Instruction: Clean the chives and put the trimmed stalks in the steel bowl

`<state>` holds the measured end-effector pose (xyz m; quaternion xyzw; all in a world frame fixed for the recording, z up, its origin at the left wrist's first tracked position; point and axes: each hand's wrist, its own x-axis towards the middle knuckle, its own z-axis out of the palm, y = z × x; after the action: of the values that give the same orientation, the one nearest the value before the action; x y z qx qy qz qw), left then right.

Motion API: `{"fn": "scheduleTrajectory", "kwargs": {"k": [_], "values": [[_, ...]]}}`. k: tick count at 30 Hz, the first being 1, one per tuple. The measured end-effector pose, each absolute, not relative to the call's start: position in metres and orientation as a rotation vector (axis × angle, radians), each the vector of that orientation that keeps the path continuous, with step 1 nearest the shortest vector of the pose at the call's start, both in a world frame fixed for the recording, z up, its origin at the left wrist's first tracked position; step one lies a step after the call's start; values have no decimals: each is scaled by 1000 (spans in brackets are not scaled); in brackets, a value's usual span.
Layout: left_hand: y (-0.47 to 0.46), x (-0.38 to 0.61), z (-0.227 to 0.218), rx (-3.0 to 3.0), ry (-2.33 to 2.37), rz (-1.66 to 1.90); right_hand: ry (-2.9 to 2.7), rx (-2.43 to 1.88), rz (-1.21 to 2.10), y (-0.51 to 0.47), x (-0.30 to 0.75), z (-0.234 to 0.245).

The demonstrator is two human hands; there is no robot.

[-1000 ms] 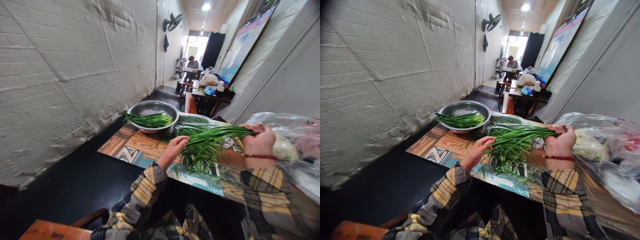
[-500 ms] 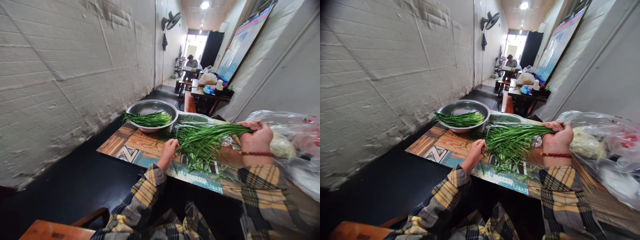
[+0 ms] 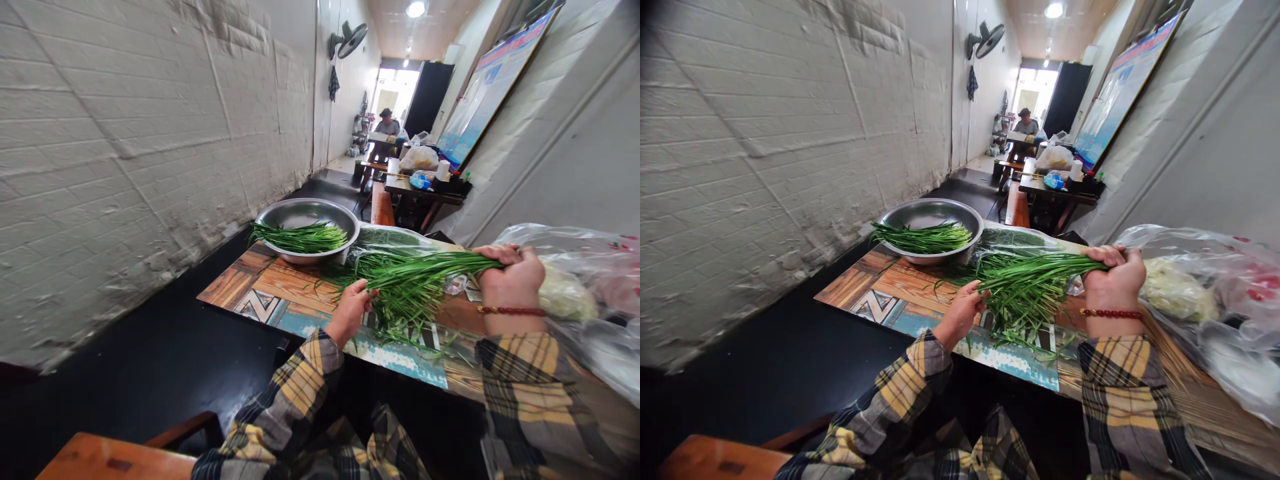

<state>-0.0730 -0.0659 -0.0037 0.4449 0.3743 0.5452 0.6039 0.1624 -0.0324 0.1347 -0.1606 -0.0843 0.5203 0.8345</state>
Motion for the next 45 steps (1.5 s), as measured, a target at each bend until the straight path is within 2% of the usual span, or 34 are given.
{"fn": "scheduleTrajectory", "kwargs": {"k": [10,21,30,45], "values": [[-55,-92,-9,1187,1116,1340,-204,-316,1191,-34,158,123],[-56,-114,-5,1107,1031,1328,-196,-237,1183,-35,175,131],[-78,-109,5,1111,816,1157,-197,-272,1167,-29,172,127],[-72,-114,-6,876,870,1325,-169,-336,1171,-25,130,130]]}}
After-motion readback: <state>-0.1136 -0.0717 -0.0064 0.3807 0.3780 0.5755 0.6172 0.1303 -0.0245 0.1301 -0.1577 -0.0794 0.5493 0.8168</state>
